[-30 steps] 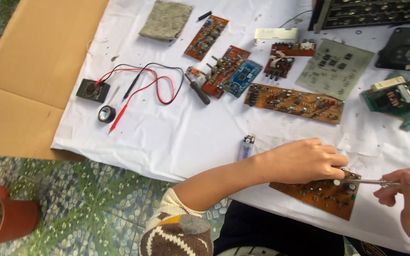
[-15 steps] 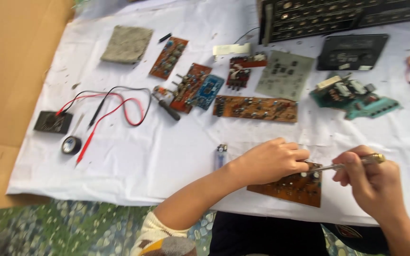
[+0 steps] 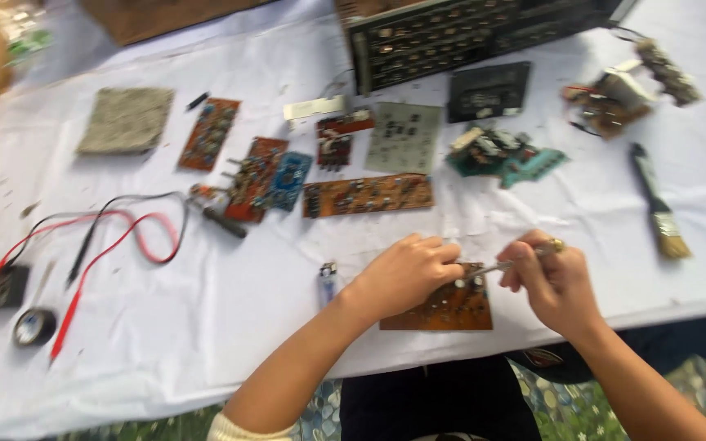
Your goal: Removing electronic components from a circuit board using a screwdriver and a lighter as a heat source.
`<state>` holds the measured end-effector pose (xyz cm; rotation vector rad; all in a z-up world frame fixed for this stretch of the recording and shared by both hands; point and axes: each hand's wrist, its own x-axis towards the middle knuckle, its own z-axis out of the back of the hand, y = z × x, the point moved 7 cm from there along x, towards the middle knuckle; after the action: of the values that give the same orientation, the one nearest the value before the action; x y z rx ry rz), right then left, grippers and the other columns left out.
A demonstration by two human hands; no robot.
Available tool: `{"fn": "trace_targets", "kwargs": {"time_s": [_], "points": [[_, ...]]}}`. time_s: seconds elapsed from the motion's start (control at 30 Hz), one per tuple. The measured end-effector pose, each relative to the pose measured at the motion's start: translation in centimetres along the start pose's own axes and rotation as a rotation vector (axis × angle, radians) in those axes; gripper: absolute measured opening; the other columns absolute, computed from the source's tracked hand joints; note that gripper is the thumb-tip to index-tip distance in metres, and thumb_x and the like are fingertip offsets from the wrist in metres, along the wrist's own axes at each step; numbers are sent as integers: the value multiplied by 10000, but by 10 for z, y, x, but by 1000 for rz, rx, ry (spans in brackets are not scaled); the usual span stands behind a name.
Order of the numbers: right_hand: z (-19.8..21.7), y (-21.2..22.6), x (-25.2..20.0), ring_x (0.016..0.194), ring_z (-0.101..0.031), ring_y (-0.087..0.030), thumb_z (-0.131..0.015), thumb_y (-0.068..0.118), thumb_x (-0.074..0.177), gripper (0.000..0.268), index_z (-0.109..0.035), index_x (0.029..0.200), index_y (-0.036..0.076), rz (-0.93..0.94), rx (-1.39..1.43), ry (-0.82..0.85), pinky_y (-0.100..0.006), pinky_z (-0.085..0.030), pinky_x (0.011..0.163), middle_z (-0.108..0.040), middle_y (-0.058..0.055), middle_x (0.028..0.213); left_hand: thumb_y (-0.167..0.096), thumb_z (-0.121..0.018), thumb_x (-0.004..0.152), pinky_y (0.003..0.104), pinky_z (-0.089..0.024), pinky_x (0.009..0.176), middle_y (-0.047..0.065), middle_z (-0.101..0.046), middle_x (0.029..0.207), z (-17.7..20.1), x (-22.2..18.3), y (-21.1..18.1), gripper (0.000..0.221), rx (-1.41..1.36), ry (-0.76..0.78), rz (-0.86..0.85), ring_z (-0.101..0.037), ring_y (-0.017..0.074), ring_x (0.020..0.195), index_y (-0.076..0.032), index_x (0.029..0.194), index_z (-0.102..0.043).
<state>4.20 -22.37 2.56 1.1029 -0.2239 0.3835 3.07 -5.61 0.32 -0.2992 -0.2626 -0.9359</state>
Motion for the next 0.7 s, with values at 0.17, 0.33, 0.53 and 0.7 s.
{"fn": "trace_targets", "kwargs": {"time_s": [0.17, 0.33, 0.53, 0.7], "points": [[1, -8, -1, 392, -506, -148, -509, 216, 1066, 431, -722, 716, 81, -32, 36, 3, -279, -464, 430, -624, -56, 465, -45, -717, 918, 312, -540, 707, -16, -673, 954, -8, -1, 1, 142, 8, 49, 6, -708, 189, 837, -185, 944, -707], [1, 6, 9, 369, -570, -160, -534, 220, 1051, 480, -729, 636, 80, 43, 60, 15, -274, -486, 432, -662, -57, 509, -27, -734, 898, 314, -530, 707, 2, -684, 926, 7, 0, -5, 158, -20, 56, 1, -698, 191, 811, -178, 941, -718], [0, 10, 16, 362, -589, -131, -534, 197, 1044, 417, -689, 683, 58, 92, 120, 63, -246, -504, 401, -663, -39, 485, -32, -722, 897, 309, -537, 716, -14, -710, 950, -5, 2, 2, 168, -10, 90, 13, -698, 185, 822, -192, 946, -713], [-3, 15, 20, 365, -558, -142, -540, 173, 1032, 349, -666, 726, 65, 67, 110, 127, -229, -473, 391, -653, -47, 465, -20, -728, 899, 316, -558, 763, 20, -738, 985, -4, 2, 1, 189, 5, 116, 27, -719, 194, 873, -178, 1002, -737]]}}
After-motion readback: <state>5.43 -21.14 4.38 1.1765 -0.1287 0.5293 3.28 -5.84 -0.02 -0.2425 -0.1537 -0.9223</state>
